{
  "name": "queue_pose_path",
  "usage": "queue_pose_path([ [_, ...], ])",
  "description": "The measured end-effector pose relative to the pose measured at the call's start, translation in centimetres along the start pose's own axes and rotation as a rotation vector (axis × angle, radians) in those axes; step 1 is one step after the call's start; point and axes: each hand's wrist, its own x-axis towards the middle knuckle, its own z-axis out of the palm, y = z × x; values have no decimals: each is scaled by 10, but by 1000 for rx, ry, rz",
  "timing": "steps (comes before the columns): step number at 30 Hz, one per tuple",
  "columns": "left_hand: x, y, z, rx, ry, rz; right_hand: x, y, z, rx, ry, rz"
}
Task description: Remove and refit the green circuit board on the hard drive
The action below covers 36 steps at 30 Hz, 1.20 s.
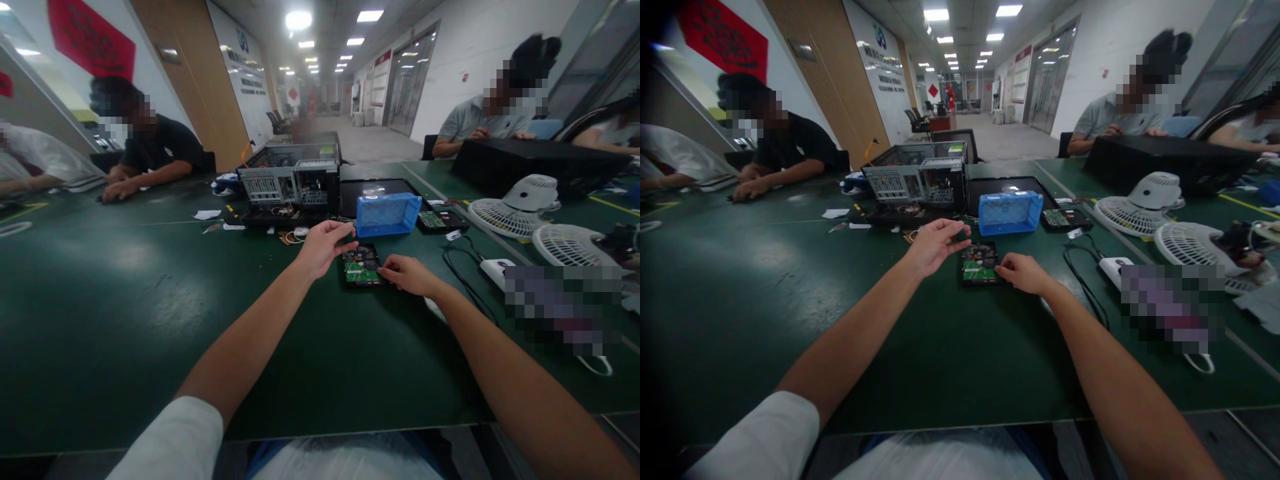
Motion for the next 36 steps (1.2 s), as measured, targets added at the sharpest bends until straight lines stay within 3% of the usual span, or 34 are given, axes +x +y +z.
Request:
queue_pose_path([
  [9, 2, 0, -3, 17, 91, 37, 0, -2, -1, -8, 0, 29],
  [18, 2, 0, -4, 76, 72, 32, 0, 0, 0, -11, 3, 5],
  [26, -3, 3, 4, -6, 18, -5, 0, -2, -1, -21, 6, 6],
  [36, 2, -2, -3, -54, -26, 6, 0, -4, 0, -11, 0, 16],
])
